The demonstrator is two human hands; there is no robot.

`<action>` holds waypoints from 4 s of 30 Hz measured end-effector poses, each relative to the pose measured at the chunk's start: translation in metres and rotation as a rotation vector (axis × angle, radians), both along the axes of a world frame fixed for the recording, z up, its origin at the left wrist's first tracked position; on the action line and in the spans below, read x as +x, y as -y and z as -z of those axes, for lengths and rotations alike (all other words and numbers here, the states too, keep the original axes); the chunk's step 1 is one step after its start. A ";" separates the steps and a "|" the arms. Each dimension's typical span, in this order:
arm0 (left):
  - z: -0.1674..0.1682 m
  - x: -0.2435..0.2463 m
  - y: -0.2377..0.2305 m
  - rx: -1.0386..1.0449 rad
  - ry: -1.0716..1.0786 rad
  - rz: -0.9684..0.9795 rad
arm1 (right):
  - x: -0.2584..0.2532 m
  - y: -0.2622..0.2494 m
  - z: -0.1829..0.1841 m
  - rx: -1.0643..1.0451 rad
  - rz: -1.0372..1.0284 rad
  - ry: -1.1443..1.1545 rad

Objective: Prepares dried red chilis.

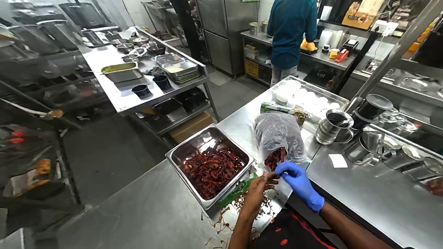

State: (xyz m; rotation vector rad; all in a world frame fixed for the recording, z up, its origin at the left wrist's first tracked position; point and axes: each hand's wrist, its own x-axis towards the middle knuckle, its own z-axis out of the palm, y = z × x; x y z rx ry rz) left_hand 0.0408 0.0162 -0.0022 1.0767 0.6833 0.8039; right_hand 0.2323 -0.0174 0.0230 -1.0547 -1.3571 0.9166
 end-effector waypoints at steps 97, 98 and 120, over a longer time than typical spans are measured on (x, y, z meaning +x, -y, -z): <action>0.073 -0.097 -0.060 1.057 -1.288 -0.760 | 0.012 -0.078 0.092 -0.102 0.278 1.347; 0.074 -0.098 -0.061 1.066 -1.282 -0.773 | 0.013 -0.080 0.089 -0.082 0.326 1.322; -0.016 -0.024 0.022 0.303 -0.180 -0.296 | -0.037 -0.017 0.000 0.098 0.254 0.485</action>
